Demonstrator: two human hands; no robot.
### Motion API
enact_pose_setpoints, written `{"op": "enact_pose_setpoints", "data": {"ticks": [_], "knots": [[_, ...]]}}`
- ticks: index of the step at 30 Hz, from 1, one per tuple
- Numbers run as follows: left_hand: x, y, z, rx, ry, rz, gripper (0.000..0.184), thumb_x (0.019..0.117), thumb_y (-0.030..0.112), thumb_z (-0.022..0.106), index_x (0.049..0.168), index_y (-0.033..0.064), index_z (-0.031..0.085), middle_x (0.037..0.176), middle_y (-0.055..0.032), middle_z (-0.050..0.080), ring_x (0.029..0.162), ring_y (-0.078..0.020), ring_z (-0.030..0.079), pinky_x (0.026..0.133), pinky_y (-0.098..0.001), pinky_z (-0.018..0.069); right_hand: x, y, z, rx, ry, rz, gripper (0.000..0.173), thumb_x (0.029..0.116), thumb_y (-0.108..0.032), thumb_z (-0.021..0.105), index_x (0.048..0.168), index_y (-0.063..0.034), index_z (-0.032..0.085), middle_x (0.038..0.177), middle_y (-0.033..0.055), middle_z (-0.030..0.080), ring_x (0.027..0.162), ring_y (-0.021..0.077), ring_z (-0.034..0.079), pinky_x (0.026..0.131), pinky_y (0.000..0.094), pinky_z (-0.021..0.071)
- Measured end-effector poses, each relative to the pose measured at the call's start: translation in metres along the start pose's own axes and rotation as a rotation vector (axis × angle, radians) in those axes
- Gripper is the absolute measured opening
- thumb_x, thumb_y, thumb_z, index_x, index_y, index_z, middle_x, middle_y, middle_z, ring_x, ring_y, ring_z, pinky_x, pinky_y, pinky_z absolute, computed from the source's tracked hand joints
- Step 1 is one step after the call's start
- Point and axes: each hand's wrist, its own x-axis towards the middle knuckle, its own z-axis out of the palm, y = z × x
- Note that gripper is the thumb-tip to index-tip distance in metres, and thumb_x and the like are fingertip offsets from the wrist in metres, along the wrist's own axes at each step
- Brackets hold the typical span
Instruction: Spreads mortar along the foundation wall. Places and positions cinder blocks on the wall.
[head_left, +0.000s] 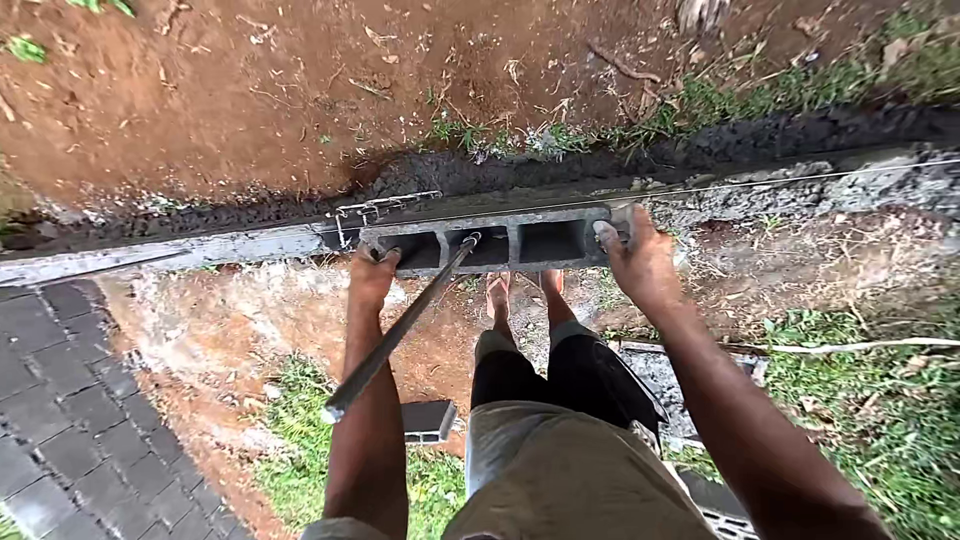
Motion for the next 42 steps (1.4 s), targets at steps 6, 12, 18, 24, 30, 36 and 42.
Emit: {"op": "enact_pose_setpoints", "data": {"ticks": [6,12,18,24,30,36,42], "knots": [[-0.007,0.004,0.002,0.002,0.010,0.021,0.034,0.0977,0.013,0.067,0.129,0.0023,0.059,0.117,-0.0155,0.068,0.104,-0.0221,0.068,0.094,-0.0481,0.0549,-0.003,-0.001,-0.002,0.019,0.008,-0.016,0.035,0.1079,-0.033,0.056,0.127,-0.0034,0.057,0.098,0.0180,0.070,0.082,0.0349,0.072,0.071,0.0571,0.0589],[-0.014,-0.020,-0.005,0.065,0.031,0.017,0.038,0.0950,0.016,0.071,0.130,0.0072,0.059,0.113,-0.0164,0.068,0.098,-0.0286,0.068,0.086,-0.0531,0.0552,0.001,0.002,-0.001,0.052,0.000,-0.040,0.032,0.1076,-0.031,0.057,0.123,-0.0027,0.058,0.098,0.0179,0.071,0.084,0.0343,0.072,0.073,0.0566,0.0586],[-0.009,-0.005,-0.004,0.052,0.010,0.025,0.033,0.0985,0.020,0.068,0.128,0.0056,0.060,0.113,-0.0151,0.069,0.099,-0.0240,0.068,0.089,-0.0493,0.0557,0.003,0.006,-0.001,0.047,0.013,-0.068,0.031,0.1076,-0.033,0.056,0.118,-0.0035,0.060,0.095,0.0169,0.071,0.082,0.0342,0.072,0.073,0.0569,0.0575],[-0.019,-0.004,-0.015,-0.068,0.029,0.050,0.058,0.1021,0.032,0.064,0.152,0.0068,0.046,0.139,-0.0166,0.062,0.123,-0.0236,0.064,0.105,-0.0464,0.0520,-0.003,0.021,-0.016,0.115,0.109,-0.008,0.038,0.1094,-0.036,0.049,0.127,-0.0052,0.063,0.101,0.0183,0.072,0.087,0.0334,0.072,0.080,0.0578,0.0579],[-0.033,-0.024,-0.013,-0.075,0.050,0.220,0.055,0.1037,0.032,0.061,0.153,0.0119,0.047,0.150,-0.0105,0.055,0.135,-0.0196,0.055,0.114,-0.0449,0.0453,-0.044,0.043,-0.008,0.103,0.224,-0.075,0.033,0.1102,-0.033,0.048,0.126,-0.0067,0.062,0.095,0.0170,0.070,0.075,0.0323,0.068,0.069,0.0581,0.0567],[-0.019,-0.052,-0.007,-0.282,-0.004,0.347,0.053,0.1045,0.029,0.059,0.153,0.0114,0.047,0.153,-0.0104,0.051,0.133,-0.0220,0.057,0.108,-0.0471,0.0510,-0.073,0.054,0.034,0.097,0.303,-0.058,0.034,0.1092,-0.029,0.052,0.134,-0.0067,0.061,0.118,0.0177,0.071,0.099,0.0336,0.072,0.089,0.0596,0.0574],[-0.014,-0.070,-0.003,-0.265,-0.006,0.525,0.060,0.0946,0.019,0.074,0.149,0.0082,0.051,0.151,-0.0120,0.052,0.130,-0.0216,0.059,0.106,-0.0444,0.0522,-0.067,0.039,0.056,0.716,0.569,-0.125,0.032,0.1114,-0.028,0.043,0.108,-0.0049,0.064,0.088,0.0035,0.070,0.067,0.0113,0.066,0.064,0.0305,0.0591]]}}
